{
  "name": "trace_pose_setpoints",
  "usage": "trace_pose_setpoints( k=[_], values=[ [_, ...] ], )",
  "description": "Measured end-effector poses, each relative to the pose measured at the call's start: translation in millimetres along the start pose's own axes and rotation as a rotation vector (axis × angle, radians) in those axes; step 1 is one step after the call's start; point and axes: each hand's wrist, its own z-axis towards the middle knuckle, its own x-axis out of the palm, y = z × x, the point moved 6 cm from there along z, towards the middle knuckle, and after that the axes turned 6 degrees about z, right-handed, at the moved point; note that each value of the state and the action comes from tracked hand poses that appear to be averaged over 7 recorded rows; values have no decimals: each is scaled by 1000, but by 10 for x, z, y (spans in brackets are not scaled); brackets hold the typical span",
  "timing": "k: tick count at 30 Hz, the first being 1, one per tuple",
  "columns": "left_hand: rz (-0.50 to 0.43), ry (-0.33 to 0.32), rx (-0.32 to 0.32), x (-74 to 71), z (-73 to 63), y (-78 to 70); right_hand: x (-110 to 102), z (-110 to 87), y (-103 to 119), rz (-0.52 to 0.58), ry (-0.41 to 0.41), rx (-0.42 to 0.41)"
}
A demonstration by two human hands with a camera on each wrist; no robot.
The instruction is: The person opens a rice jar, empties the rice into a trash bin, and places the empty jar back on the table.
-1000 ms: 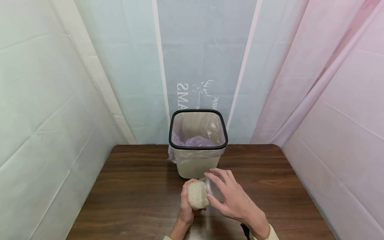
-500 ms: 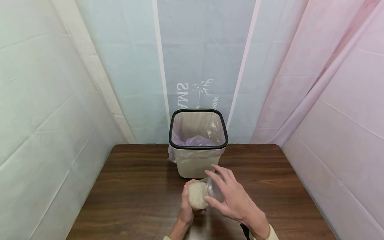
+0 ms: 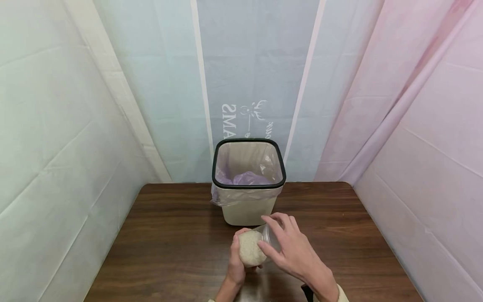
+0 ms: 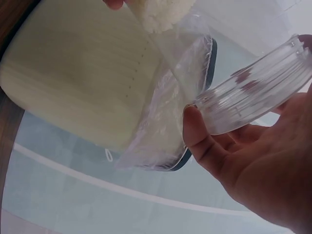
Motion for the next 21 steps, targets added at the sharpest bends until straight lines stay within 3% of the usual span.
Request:
trace_pose_setpoints(
  k=[5, 16, 21],
  values=[
    [-8, 1, 14, -9, 1, -13, -15, 17, 42, 18, -28, -60],
    [-48, 21, 1, 13, 9, -29, -89, 25, 153, 132, -94, -328],
    [-55, 24, -11, 6, 1, -29, -81, 25, 164, 158, -64, -349]
  ],
)
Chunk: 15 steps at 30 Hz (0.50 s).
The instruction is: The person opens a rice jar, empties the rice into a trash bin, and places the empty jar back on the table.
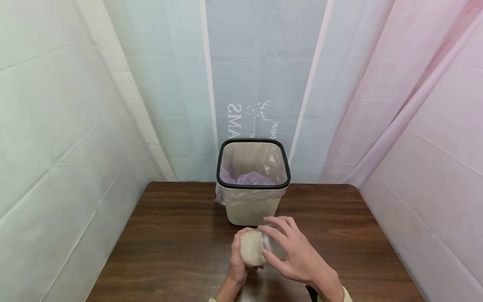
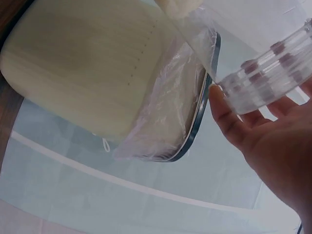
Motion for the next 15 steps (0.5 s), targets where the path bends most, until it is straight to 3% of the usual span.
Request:
trace_pose_setpoints(
  k=[4, 11, 15],
  values=[
    [14, -2, 0, -5, -7, 6, -2, -31, -22, -35, 40, 69],
    [65, -26, 55, -18, -7, -23, -44, -84, -145, -178, 72, 303],
    [112, -46, 93, -36, -10, -44, -46, -110, -184, -203, 93, 401]
  ],
)
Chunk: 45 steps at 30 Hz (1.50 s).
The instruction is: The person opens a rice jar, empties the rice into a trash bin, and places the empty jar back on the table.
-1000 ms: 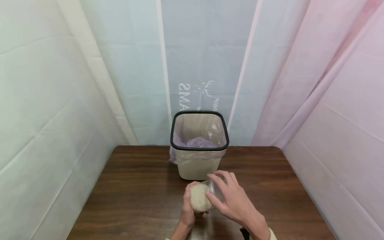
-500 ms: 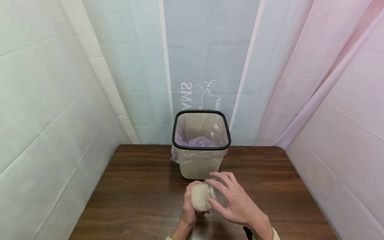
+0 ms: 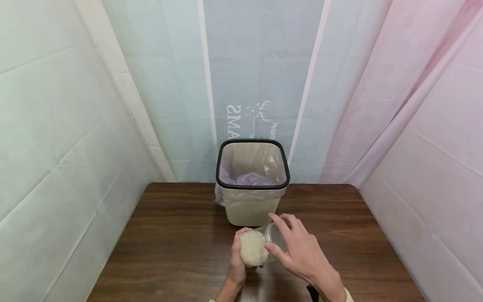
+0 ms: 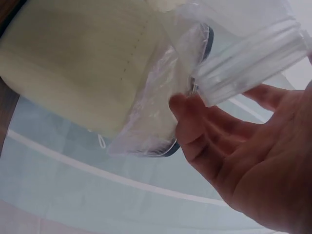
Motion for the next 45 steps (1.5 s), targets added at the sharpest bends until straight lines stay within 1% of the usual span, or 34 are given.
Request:
trace_pose_setpoints(
  k=[4, 10, 12, 18, 21, 26, 30, 35, 40, 45],
  values=[
    [6, -1, 12, 11, -5, -1, -21, -5, 4, 0, -6, 20],
    [15, -1, 35, 21, 4, -19, -58, 1, 35, -17, -38, -11],
    [10, -2, 29, 21, 7, -17, -63, -3, 41, -20, -42, -20],
    [-32, 9, -31, 29, -2, 17, -70, -16, 53, -2, -41, -40],
    [-51, 10, -41, 32, -3, 20, -80, -18, 69, 12, -40, -61],
    [-64, 11, -49, 34, -2, 22, -97, -23, 92, 36, -33, -92],
    [-57, 9, -62, 31, -4, 32, -103, -35, 102, 48, -25, -107],
    [-51, 10, -71, 28, -7, 24, -100, -54, 116, 58, 12, -123],
    [-57, 14, -69, 32, -17, 12, -85, -80, 113, 76, 65, -115],
    [-43, 19, -41, 42, -17, -13, -85, -67, 113, 73, 44, -92]
  ],
)
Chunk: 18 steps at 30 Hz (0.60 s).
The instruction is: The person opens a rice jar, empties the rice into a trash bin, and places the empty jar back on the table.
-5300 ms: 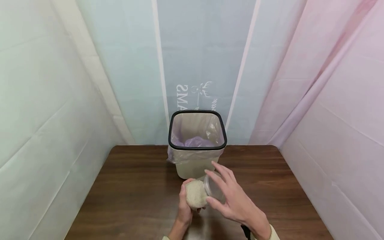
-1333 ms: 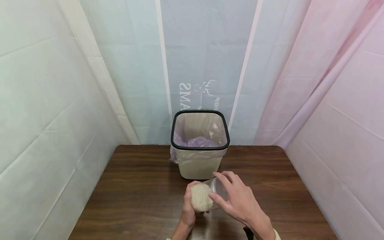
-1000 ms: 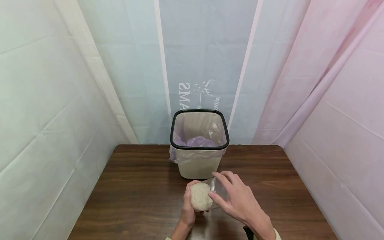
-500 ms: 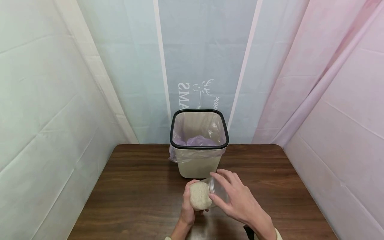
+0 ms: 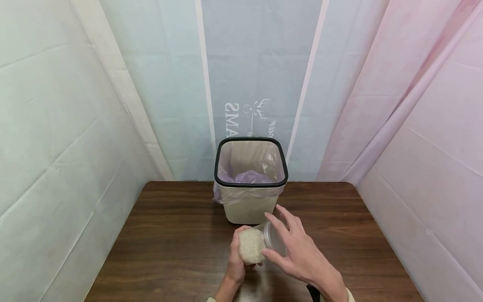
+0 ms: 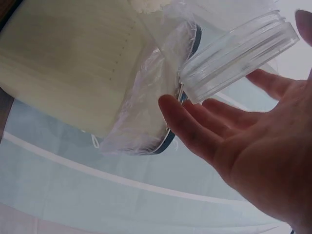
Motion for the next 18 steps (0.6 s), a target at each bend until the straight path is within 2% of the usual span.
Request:
trace_pose_setpoints(
  k=[4, 12, 18],
  values=[
    [-1, -2, 13, -3, 12, -5, 7, 23, -20, -34, -26, 24],
    [24, 3, 20, -12, 4, -1, 63, 21, -39, -55, -1, 71],
    [24, 14, 26, -14, 18, 15, 60, 34, 4, -78, -52, 49]
  ],
)
